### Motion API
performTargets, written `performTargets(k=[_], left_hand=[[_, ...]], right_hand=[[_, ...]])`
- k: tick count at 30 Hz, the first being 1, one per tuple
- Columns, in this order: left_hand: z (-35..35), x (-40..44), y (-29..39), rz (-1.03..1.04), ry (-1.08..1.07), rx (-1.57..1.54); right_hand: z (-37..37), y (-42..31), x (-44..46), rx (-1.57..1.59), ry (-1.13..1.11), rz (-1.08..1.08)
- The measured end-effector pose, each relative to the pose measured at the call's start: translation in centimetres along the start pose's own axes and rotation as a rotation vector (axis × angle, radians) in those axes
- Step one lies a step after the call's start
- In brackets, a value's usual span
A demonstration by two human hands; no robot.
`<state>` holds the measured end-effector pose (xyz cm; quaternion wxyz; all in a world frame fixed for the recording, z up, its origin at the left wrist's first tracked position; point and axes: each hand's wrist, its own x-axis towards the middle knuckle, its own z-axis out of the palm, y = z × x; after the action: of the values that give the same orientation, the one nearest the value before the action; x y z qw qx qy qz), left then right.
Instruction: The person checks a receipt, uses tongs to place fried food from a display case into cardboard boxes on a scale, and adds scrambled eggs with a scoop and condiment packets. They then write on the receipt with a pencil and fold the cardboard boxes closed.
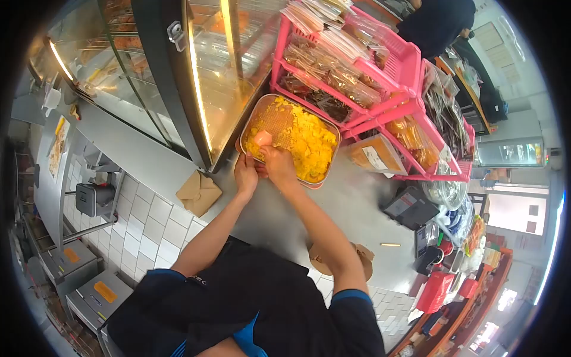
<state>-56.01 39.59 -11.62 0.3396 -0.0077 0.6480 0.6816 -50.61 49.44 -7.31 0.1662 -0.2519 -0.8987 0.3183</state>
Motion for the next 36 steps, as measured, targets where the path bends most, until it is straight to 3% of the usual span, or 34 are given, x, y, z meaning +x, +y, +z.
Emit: performTargets(k=[3, 7, 9, 10, 12, 13, 15, 19, 22, 24, 25, 27, 28, 30, 31, 33, 35, 36], left_hand=[[-0.6, 0.9, -0.1, -0.05, -0.073, -0.081], [-0.9, 0.6, 0.1, -0.136, -0.127, -0.164], [-0.9, 0.8, 0.0, -0.145, -0.125, -0.144], [-1.1, 1.0, 0.1, -0.144, -0.133, -0.141], [-1.7, 1.3, -0.3, -0.147, -0.172, -0.118], [-1.8, 1.4, -0.5, -0.148, -0.181, -0.116], [-2.1, 1.2, -0.8, -0.166, -0.181, -0.11], [-2.6, -0.8, -0.5, -0.213, -0.235, -0.029], [-1.9, -5.9, -0.6, -0.186, -0.445, 0.189], [-0.6, -9.7, 0.3, -0.193, -0.796, 0.392], [0.5, -11.9, 1.3, -0.199, -0.809, 0.398], [3.4, -16.8, 2.4, 0.025, -1.046, 0.803], [4.3, -18.0, 1.0, 0.023, -1.046, 0.813], [5.5, -19.6, -2.4, 0.428, -1.015, 1.073], [5.8, -19.9, -3.4, 0.436, -1.017, 1.086], [6.2, -20.4, -4.4, 0.402, -0.947, 1.074], [6.1, -20.5, -4.7, 0.328, -0.953, 1.055], [6.0, -20.5, -4.6, 0.251, -0.944, 1.023]], right_hand=[[0.2, -1.6, 1.1, 0.163, -0.062, 0.155], [-0.3, 1.2, 2.4, 0.241, -0.149, 0.12], [-0.7, 2.9, 4.0, 0.434, -0.205, 0.444], [-0.8, 3.4, 4.2, 0.434, -0.195, 0.447], [-0.8, 4.6, 4.0, 0.706, -0.019, 0.65], [-1.0, 5.2, 3.9, 0.704, -0.01, 0.653], [-1.8, 5.3, 3.1, 1.076, 0.113, 0.709], [-7.3, 3.6, -1.3, 1.308, 0.268, 0.674], [-14.3, 0.3, -9.1, 1.255, 0.388, 0.671], [-17.3, 0.2, -15.9, 1.152, 0.482, 0.618], [-18.6, 0.3, -19.5, 1.081, 0.523, 0.606], [-20.1, -0.4, -25.9, 0.964, 0.66, 0.738], [-20.2, -0.7, -28.4, 0.973, 0.663, 0.74], [-19.9, -0.8, -32.7, 0.736, 0.731, 0.912], [-18.8, -0.5, -33.8, 0.749, 0.74, 0.91], [-15.4, -0.3, -35.1, 0.178, 0.645, 0.588], [-14.3, 0.4, -35.9, -0.182, 0.546, 0.369], [-14.2, 0.4, -36.1, -0.196, 0.562, 0.412]])
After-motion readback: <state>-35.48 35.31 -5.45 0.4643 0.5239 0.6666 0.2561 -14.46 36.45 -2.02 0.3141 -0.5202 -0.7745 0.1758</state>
